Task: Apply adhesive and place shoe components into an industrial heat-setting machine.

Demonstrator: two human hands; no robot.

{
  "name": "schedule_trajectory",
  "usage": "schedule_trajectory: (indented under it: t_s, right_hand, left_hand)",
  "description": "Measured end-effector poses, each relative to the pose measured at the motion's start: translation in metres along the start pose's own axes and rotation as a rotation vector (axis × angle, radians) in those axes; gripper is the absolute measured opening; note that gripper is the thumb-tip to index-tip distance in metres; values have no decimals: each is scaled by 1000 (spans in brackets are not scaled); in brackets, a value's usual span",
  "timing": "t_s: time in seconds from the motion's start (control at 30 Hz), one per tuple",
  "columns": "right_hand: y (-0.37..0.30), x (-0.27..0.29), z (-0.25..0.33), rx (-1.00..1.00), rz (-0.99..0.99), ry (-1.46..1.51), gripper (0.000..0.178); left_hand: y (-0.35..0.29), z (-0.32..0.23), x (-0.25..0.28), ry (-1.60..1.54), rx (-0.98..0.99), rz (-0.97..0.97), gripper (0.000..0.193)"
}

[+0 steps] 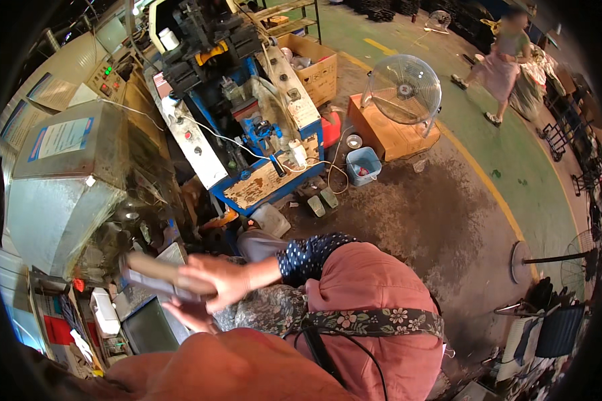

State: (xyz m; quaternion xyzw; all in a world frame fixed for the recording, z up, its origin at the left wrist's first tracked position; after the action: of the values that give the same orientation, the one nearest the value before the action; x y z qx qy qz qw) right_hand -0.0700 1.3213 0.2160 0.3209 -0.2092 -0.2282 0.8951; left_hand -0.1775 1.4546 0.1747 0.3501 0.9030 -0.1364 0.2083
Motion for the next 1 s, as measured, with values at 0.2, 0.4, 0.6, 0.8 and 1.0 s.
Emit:
schedule_trajectory:
  t_s: [0.2,0.4,0.6,0.8,1.0]
  right_hand:
    - [15,-36,-48,-685,367,905,86]
    - [-54,-52,-51,-1129,695,1101,64]
    - [-33,-93,-78,-1391,176,1417,46]
    - [120,-185,-161,-1120,-78,1122,41]
    - [219,-262,-239,-273,-101,140,54]
  left_hand:
    - [-27,4,154,1747,-289,-216,62]
    - [-82,7,84,901,147,517,66]
    - [-108,0,282,1132,108,-631,50]
    - [-145,31,284,2025,65,-616,57]
    - [-141,25,276,2002,100,-601,58]
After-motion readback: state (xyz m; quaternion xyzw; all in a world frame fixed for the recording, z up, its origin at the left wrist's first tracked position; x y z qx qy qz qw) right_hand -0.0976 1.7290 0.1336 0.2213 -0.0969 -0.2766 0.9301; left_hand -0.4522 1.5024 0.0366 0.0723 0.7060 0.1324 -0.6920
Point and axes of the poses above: each hand's wrist, its own y-axis towards the middle knuckle, its own x-axis out of the back of the hand, z = x × y, the point moved 5 cm from there along y, towards the middle knuckle, and after that the axes turned 13 degrees about y, right-handed, at the moved point
